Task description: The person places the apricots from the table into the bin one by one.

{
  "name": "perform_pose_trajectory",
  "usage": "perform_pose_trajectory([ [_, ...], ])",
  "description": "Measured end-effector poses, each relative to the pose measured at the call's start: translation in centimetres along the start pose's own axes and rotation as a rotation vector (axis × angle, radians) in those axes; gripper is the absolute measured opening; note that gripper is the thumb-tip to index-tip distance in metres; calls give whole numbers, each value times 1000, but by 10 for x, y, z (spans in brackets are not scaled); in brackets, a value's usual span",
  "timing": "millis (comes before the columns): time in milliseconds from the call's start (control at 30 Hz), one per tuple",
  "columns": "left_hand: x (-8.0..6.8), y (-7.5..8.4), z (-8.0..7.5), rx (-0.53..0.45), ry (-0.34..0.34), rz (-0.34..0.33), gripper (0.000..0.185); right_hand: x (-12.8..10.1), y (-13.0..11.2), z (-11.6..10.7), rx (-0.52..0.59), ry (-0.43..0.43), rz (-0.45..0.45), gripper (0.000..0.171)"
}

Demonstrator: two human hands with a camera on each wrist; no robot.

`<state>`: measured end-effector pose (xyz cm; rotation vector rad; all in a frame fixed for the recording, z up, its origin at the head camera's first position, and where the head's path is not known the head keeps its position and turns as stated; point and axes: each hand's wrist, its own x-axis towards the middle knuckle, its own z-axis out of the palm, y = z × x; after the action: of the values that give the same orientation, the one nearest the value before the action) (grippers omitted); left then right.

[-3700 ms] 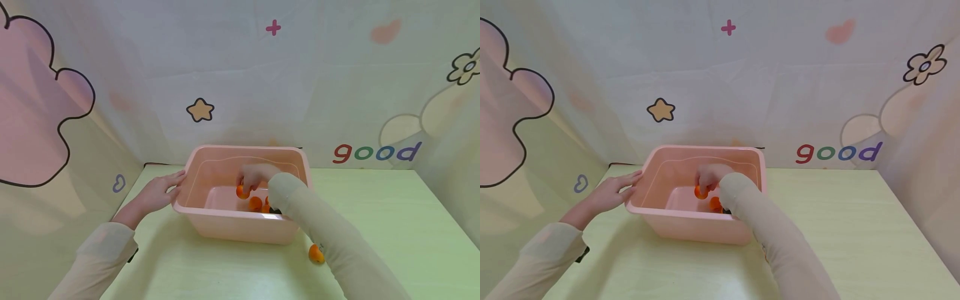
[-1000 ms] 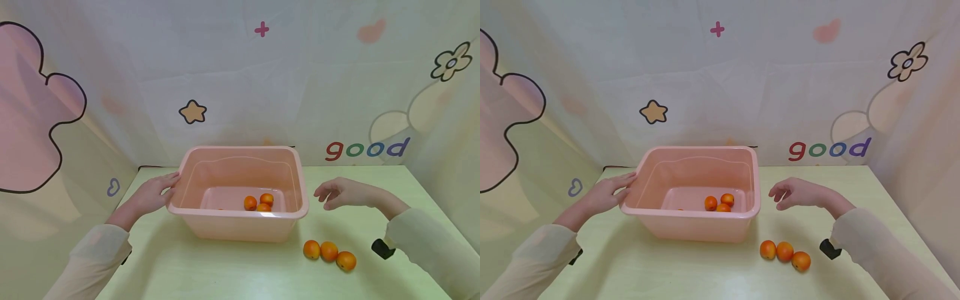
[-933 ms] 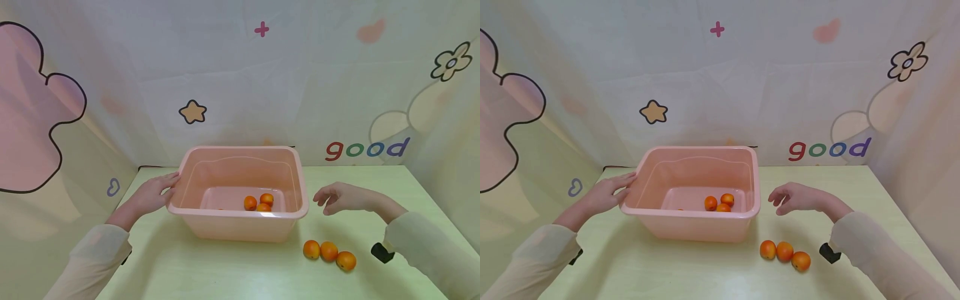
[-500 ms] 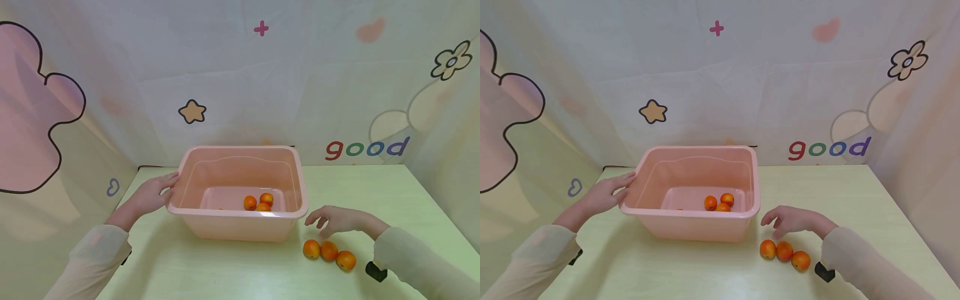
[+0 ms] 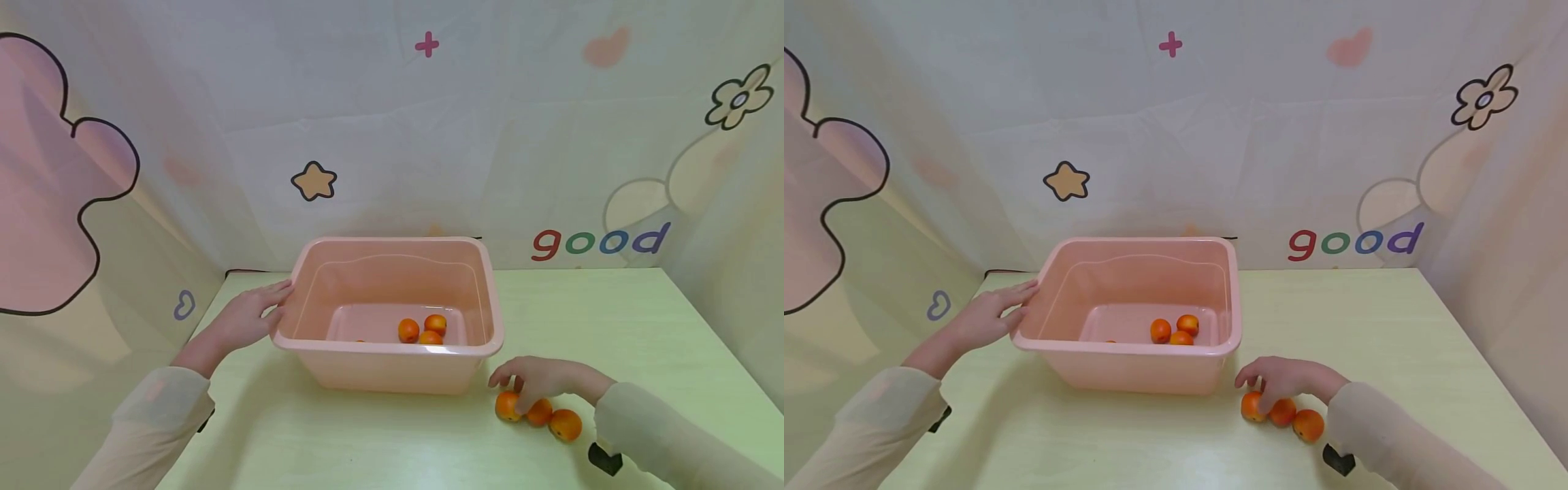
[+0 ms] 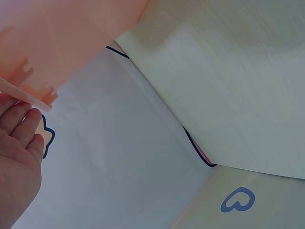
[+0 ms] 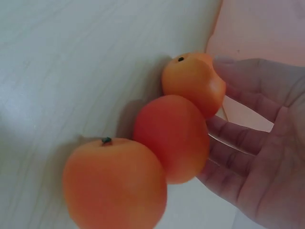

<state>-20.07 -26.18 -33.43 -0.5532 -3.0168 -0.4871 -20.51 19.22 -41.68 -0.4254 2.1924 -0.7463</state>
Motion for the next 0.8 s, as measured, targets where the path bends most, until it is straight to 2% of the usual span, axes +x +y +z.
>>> perform_pose_trajectory([
  [567, -1, 0, -2, 3, 7, 14, 44, 10, -1, 6, -105, 0, -117, 26],
  [800, -1, 1, -1, 2, 3, 3, 44, 5, -9, -3, -162, 2, -185, 23],
])
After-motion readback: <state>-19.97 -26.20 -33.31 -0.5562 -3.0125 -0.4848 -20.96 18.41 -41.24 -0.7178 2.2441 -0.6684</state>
